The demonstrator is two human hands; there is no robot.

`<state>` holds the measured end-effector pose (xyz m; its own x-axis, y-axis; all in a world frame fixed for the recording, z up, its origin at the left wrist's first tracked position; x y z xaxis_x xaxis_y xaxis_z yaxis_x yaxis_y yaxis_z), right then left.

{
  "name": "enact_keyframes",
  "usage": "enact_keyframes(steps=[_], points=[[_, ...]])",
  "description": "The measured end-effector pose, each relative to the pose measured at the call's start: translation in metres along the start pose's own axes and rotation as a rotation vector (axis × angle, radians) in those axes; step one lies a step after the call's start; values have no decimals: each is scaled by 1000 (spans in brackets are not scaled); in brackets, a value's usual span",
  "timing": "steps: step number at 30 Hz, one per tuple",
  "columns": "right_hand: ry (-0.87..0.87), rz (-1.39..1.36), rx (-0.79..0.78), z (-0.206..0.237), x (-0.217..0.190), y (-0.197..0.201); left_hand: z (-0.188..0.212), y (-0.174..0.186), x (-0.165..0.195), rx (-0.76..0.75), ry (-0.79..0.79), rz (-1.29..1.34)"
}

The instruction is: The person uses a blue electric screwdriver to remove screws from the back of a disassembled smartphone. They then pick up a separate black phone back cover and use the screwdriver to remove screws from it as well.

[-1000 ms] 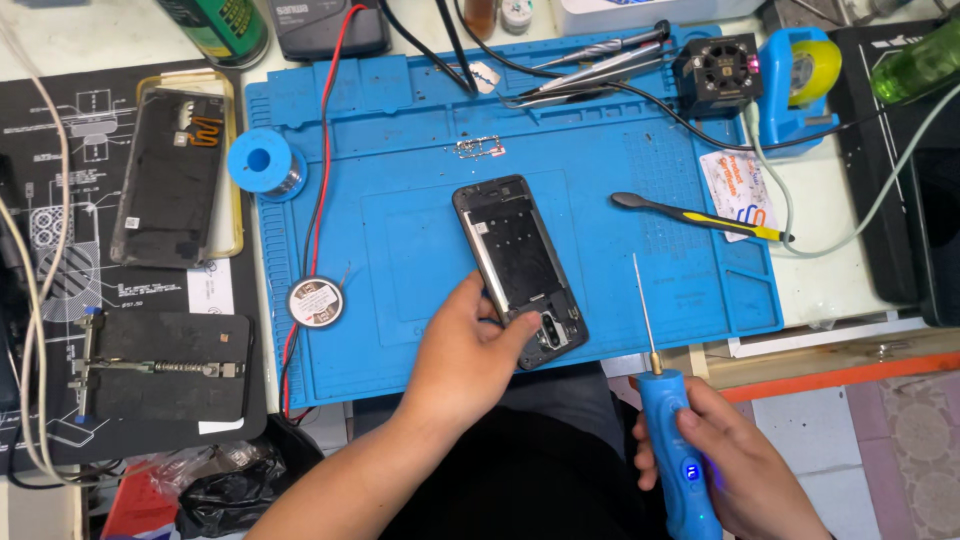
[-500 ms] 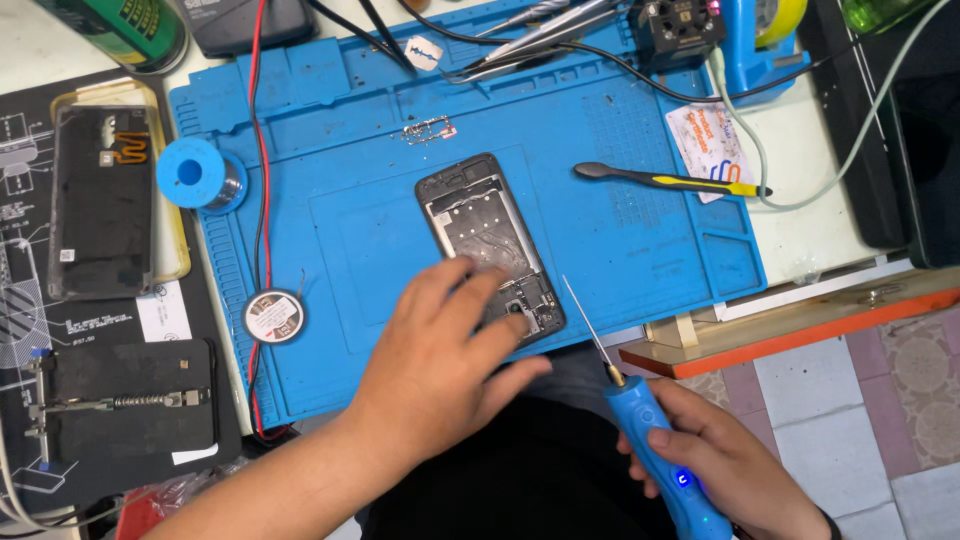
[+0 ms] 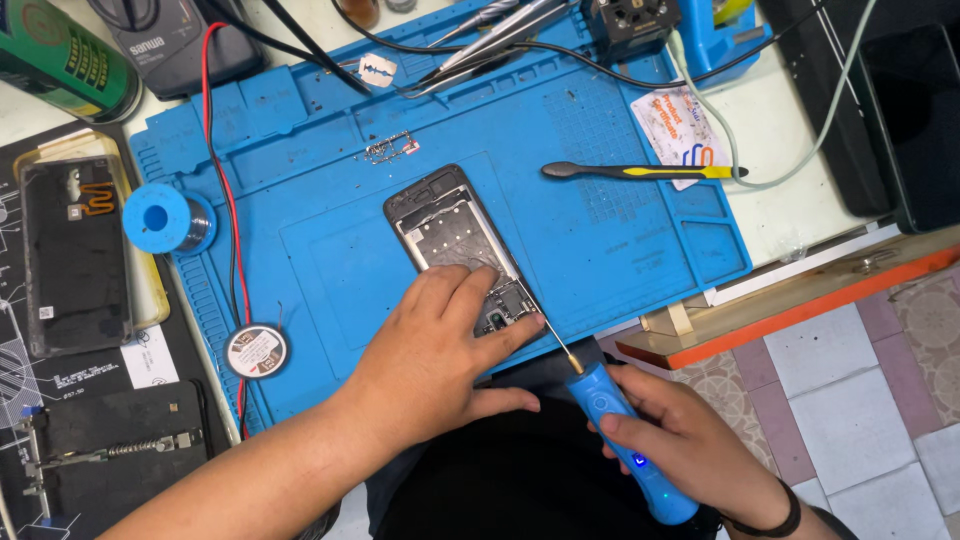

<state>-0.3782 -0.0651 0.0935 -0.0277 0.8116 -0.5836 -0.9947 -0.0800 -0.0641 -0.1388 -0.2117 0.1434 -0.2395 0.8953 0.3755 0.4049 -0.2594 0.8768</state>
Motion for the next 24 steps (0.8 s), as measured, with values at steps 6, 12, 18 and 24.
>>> enact_keyframes(steps=[6,12,18,24], points=[[19,18,8,1,-3,-1,0,-4,3,13,12,-18],[54,80,-3,3,-12,1,-2,-5,5,-9,15,-43],[46,87,6,4,-15,-2,-1,-5,5,-12,20,-27],[46,132,54,8,-14,-6,-2,-6,6,-6,22,-25]])
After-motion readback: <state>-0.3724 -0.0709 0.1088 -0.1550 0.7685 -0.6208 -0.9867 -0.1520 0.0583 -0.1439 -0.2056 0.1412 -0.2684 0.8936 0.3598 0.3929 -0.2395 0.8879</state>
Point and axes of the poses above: each hand's wrist, its own z-axis away from the middle knuckle, its own y-axis out of the back of the hand, x = y × z, the point moved 1 cm from there along -z, towards the middle knuckle, and after that the axes turned 8 degrees about -y, right-handed, at the moved point
